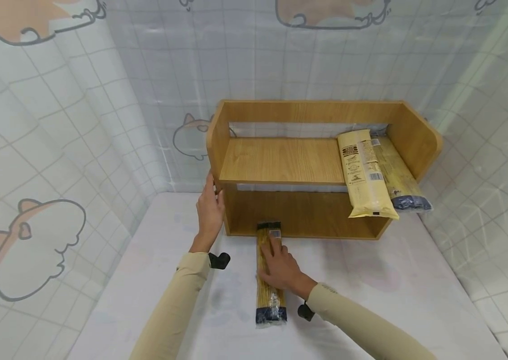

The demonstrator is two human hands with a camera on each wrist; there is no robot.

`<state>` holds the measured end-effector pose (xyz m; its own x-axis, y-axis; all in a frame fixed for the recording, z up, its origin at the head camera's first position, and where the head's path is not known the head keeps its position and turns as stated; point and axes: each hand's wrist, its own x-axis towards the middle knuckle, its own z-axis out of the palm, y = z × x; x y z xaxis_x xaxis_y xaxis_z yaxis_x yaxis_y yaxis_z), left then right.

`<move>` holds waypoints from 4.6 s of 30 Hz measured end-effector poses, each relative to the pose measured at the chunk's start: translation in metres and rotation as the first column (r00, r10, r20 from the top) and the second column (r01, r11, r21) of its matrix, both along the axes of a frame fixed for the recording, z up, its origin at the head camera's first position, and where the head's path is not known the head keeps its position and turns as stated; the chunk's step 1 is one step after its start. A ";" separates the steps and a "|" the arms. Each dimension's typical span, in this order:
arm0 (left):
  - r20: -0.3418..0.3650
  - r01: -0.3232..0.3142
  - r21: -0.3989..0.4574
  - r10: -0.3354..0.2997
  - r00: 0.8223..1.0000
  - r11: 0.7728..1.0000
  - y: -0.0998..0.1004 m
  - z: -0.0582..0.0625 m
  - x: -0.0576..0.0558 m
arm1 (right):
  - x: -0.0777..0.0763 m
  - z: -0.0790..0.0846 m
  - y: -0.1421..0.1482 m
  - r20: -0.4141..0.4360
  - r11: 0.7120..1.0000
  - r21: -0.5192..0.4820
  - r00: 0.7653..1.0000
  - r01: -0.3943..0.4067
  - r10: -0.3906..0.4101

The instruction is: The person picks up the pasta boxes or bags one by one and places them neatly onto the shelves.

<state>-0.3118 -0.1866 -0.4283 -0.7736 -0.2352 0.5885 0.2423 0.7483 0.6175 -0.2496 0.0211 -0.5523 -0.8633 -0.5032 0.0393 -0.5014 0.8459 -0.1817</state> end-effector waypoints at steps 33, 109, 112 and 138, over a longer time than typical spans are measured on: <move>0.008 -0.011 -0.001 0.011 1.000 1.000 0.001 0.000 -0.001 | 0.003 -0.003 -0.014 0.193 0.972 -0.200 0.978 0.122 -0.083; -0.023 -0.005 -0.010 0.005 1.000 1.000 -0.001 -0.005 -0.001 | -0.017 0.070 0.044 -0.756 0.850 -0.117 0.601 -0.513 0.259; -0.019 -0.010 -0.016 0.010 1.000 1.000 -0.001 -0.004 -0.001 | -0.022 0.079 0.046 -0.765 0.865 -0.135 0.605 -0.484 0.219; 0.028 -0.024 -0.042 0.025 0.999 0.999 0.000 -0.007 0.001 | -0.054 0.156 0.063 -0.790 0.889 -0.273 0.613 -0.367 0.011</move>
<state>-0.3110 -0.1869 -0.4352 -0.7847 -0.2296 0.5758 0.2064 0.7791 0.5919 -0.3036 0.0844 -0.3965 -0.3172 -0.4385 0.8409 -0.7454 0.6634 0.0648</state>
